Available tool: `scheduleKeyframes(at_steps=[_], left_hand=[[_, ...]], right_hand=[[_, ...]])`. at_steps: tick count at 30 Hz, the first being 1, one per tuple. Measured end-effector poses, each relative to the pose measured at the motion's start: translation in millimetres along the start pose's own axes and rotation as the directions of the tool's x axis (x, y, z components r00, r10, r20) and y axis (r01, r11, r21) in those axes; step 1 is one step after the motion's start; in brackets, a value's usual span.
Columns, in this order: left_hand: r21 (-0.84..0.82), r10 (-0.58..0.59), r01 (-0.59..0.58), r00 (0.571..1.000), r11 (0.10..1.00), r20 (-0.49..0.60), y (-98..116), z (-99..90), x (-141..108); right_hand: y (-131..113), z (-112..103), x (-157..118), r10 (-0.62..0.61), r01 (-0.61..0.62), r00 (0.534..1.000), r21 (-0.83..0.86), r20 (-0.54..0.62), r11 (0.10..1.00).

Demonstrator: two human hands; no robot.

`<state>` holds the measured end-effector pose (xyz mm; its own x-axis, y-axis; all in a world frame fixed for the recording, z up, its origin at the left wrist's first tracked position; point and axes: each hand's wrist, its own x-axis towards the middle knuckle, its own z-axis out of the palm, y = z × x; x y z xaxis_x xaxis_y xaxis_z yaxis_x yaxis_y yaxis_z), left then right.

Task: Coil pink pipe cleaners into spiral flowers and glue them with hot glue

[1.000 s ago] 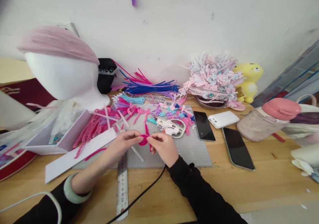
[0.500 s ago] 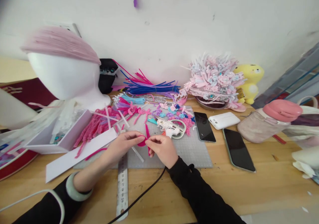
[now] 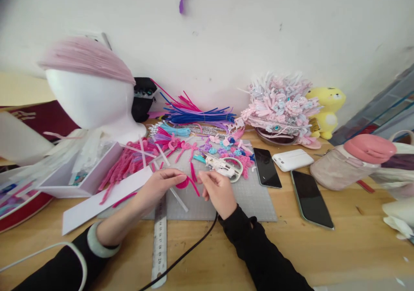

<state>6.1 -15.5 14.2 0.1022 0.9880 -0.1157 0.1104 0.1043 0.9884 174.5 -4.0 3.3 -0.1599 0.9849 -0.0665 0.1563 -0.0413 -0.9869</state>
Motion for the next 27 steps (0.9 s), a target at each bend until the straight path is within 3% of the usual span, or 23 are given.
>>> scheduleKeyframes(at_steps=[3, 5, 8, 11, 13, 15, 17, 20, 23, 27], left_hand=[[-0.012, -0.006, 0.005, 0.998, 1.000, -0.068, 1, -1.6, 1], [-0.044, -0.008, 0.003, 0.995, 0.999, -0.103, 1, -2.7, 3], [-0.076, -0.012, 0.002, 0.992, 0.997, -0.129, 1, -4.4, 4], [-0.061, -0.002, -0.006, 0.992, 0.998, -0.126, 0, -6.5, 5], [-0.026, 0.012, -0.015, 0.994, 1.000, -0.113, 0, -8.1, 6], [0.010, 0.024, -0.023, 0.993, 1.000, -0.115, 1, -9.4, 6], [0.026, 0.036, -0.033, 0.991, 0.999, -0.132, 1, -10.2, 7], [0.012, 0.062, -0.061, 0.984, 0.998, -0.169, 3, -10.3, 7], [-0.010, 0.087, -0.091, 0.973, 0.996, -0.214, 2, -10.4, 9], [-0.038, 0.080, -0.091, 0.971, 0.995, -0.225, -3, -12.7, 12]], right_hand=[[-4, -22, 4, -0.186, 0.099, 0.957, -0.353, -0.222, 0.930], [-2, -37, 8, -0.209, 0.057, 0.955, -0.564, -0.209, 0.824], [5, -50, 14, -0.010, -0.055, 0.996, -0.674, -0.092, 0.737], [15, -49, 16, 0.147, -0.117, 0.989, -0.648, -0.008, 0.752], [20, -43, 15, 0.186, -0.158, 0.982, -0.620, -0.020, 0.769], [22, -37, 15, 0.205, -0.200, 0.977, -0.559, -0.054, 0.804], [20, -30, 15, 0.205, -0.218, 0.976, -0.393, -0.075, 0.893], [13, -21, 14, 0.160, -0.151, 0.983, 0.105, -0.089, 0.983], [5, -16, 12, 0.121, -0.055, 0.987, 0.478, -0.108, 0.877], [1, -19, 7, 0.070, -0.011, 0.995, 0.603, -0.074, 0.798]])
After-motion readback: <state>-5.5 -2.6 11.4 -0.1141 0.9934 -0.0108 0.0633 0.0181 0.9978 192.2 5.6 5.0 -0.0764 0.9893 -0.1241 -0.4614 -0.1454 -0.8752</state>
